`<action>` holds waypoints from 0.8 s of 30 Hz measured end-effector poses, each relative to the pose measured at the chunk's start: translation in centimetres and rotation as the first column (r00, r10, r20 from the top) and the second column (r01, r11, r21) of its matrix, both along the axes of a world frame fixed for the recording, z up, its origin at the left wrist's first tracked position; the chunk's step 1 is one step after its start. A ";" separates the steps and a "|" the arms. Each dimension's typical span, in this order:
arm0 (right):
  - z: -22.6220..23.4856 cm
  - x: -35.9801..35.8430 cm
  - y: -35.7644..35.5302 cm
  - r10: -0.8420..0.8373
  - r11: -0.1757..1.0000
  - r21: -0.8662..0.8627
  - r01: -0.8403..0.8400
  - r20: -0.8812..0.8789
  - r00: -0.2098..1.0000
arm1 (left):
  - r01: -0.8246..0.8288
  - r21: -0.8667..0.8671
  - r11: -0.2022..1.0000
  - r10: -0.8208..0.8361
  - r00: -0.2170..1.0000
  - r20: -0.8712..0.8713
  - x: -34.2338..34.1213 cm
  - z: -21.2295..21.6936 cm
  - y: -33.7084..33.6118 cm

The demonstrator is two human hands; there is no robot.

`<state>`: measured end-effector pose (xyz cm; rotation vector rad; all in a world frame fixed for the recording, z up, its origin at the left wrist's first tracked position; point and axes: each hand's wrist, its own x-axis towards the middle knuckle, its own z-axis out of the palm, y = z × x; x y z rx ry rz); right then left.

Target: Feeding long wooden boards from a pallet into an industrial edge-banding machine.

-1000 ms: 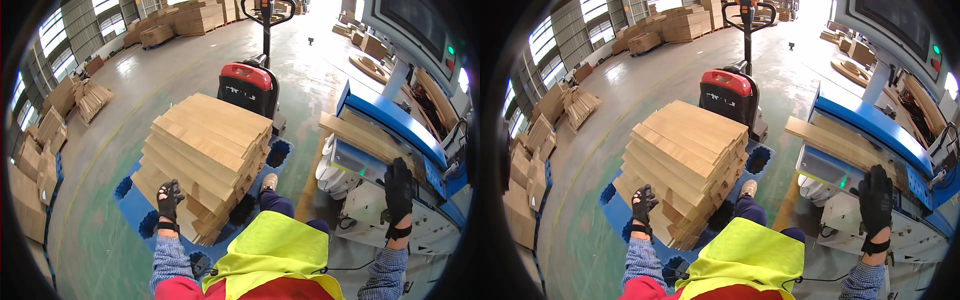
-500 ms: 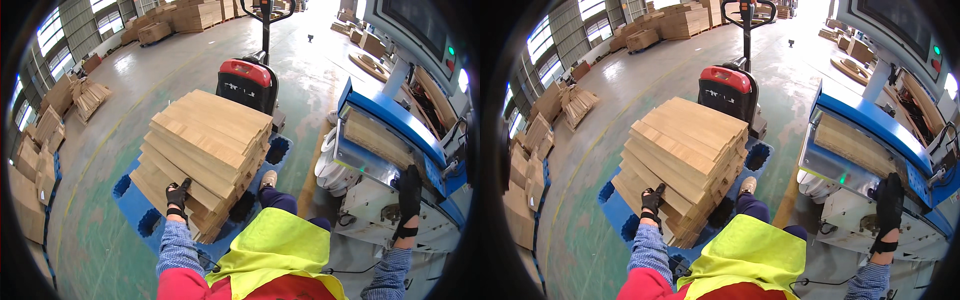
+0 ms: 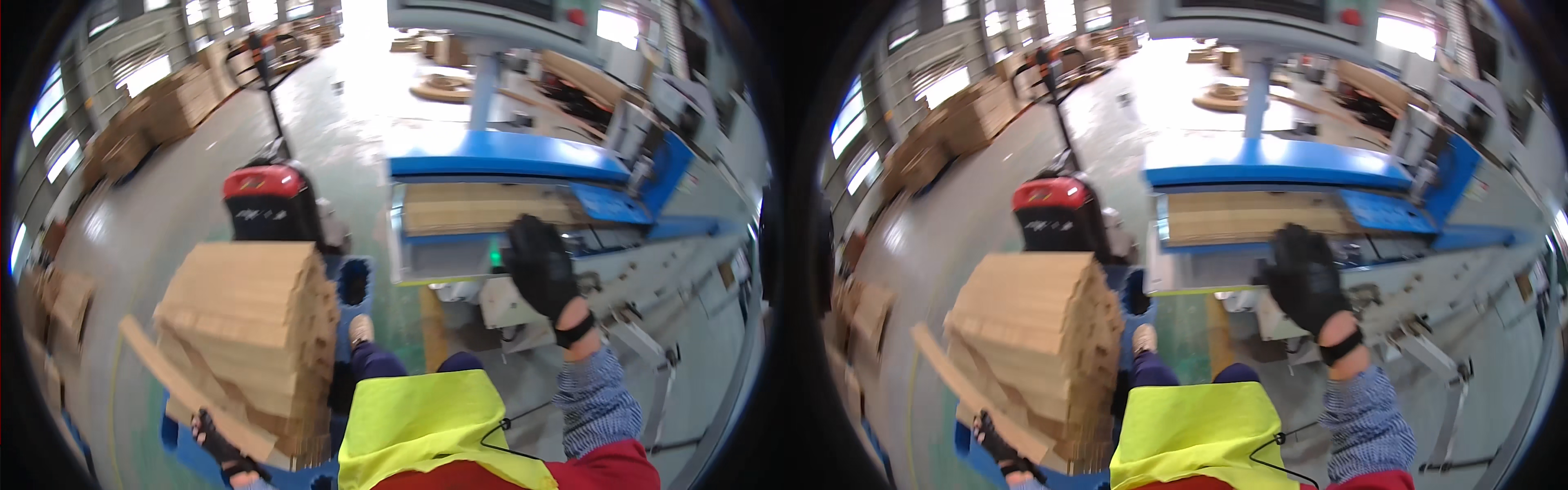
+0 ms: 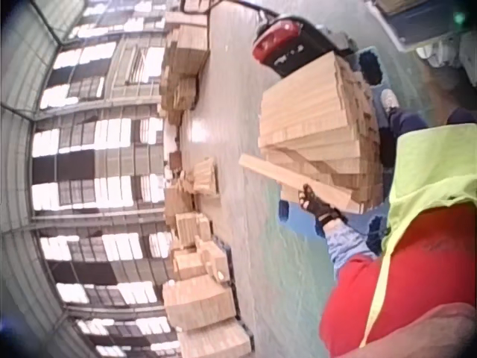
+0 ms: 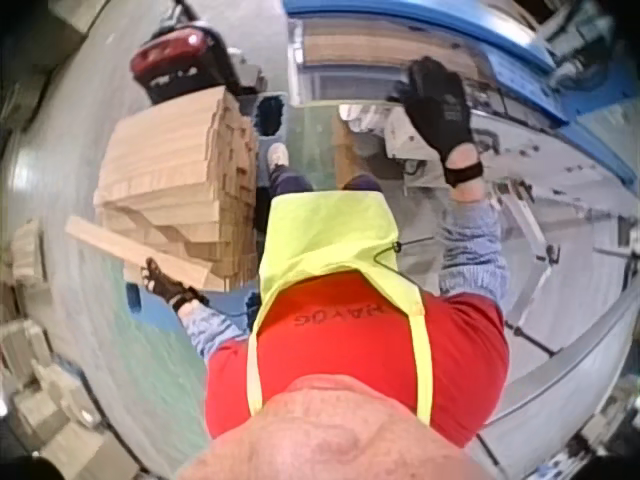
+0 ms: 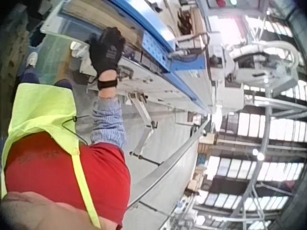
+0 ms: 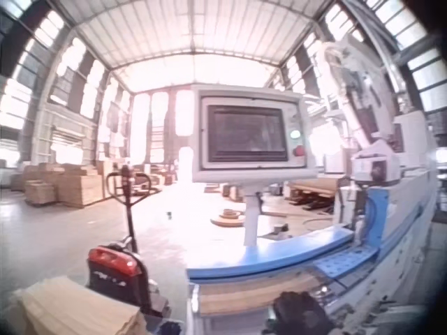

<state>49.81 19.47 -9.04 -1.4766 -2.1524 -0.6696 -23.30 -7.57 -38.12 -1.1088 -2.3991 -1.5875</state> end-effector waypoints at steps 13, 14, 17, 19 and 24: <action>0.7 0.8 -1.3 -0.048 0.998 -0.046 0.043 -0.127 0.991 | 0.454 -0.046 0.890 -0.416 0.766 -0.489 16.4 21.2 14.7; 0.8 0.7 -1.3 -0.043 0.998 -0.046 0.037 -0.130 0.991 | 0.449 -0.048 0.892 -0.412 0.767 -0.492 17.5 22.6 15.4; 1.3 0.6 -1.2 -0.022 0.998 -0.062 0.014 -0.128 0.992 | 0.461 -0.115 0.880 -0.427 0.661 -0.617 19.4 25.9 16.0; 1.2 1.6 -0.9 -0.086 0.991 -0.115 0.075 -0.104 0.991 | 0.487 -0.154 0.859 -0.394 0.439 -0.808 20.7 27.6 16.7; 1.6 7.2 -0.7 -0.153 0.975 -0.160 0.153 0.017 0.988 | 0.495 -0.127 0.860 -0.346 0.381 -0.857 22.3 29.5 18.0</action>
